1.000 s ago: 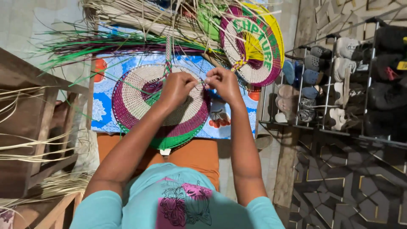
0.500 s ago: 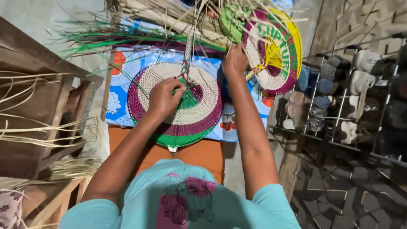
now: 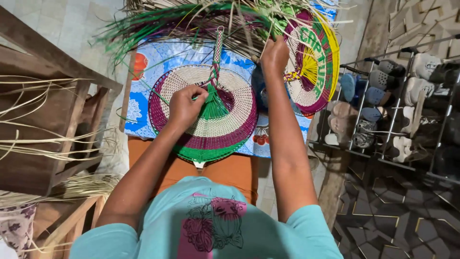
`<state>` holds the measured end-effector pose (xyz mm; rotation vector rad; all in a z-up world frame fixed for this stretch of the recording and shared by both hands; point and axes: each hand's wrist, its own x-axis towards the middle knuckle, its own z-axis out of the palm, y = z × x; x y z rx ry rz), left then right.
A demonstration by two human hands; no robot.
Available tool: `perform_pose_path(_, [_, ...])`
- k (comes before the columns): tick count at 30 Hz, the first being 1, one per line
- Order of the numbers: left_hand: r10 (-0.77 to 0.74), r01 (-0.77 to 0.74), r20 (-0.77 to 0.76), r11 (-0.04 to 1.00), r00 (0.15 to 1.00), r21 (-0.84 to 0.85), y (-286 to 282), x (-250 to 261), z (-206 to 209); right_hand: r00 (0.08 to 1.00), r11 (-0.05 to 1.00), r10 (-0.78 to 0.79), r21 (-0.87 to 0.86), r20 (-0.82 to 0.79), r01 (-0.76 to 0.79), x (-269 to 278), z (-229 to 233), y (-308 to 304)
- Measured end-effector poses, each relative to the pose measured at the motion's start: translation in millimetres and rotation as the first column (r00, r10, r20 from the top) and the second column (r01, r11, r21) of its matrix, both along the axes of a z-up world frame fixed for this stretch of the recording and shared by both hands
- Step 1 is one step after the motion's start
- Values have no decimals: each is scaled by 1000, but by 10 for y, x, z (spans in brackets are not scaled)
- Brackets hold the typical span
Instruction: The person is weaving a decorative hand fan using colored straw or fibers.
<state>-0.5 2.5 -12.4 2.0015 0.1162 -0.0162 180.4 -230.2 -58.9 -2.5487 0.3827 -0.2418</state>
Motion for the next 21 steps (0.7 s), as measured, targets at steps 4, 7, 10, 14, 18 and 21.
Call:
perform_pose_path(4, [22, -26, -44, 996, 999, -81, 8, -20, -82, 995, 962, -87, 256, -45, 96, -52, 361, 112])
perform_pose_path(7, [24, -26, -18, 994, 1000, -105, 22, -42, -168, 985, 728, -161, 665, -68, 165, -108, 537, 188])
perform_pose_path(10, [16, -14, 19, 993, 1000, -118, 14, -94, -122, 998, 617, -35, 787, 48, -17, -259, 720, 251])
perform_pose_path(14, [-29, 31, 29, 998, 999, -49, -16, -165, 114, 941, 689, 324, 658, 95, -304, -511, 977, 364])
perform_pose_path(18, [-129, 120, 135, 990, 982, 74, -84, -329, 357, 874, 785, 479, 407, 79, -467, -804, 767, 437])
perform_pose_path(21, [-250, 242, 165, 968, 954, 69, -106, -456, 623, 681, 702, 670, 48, 296, -711, -1098, 515, 581])
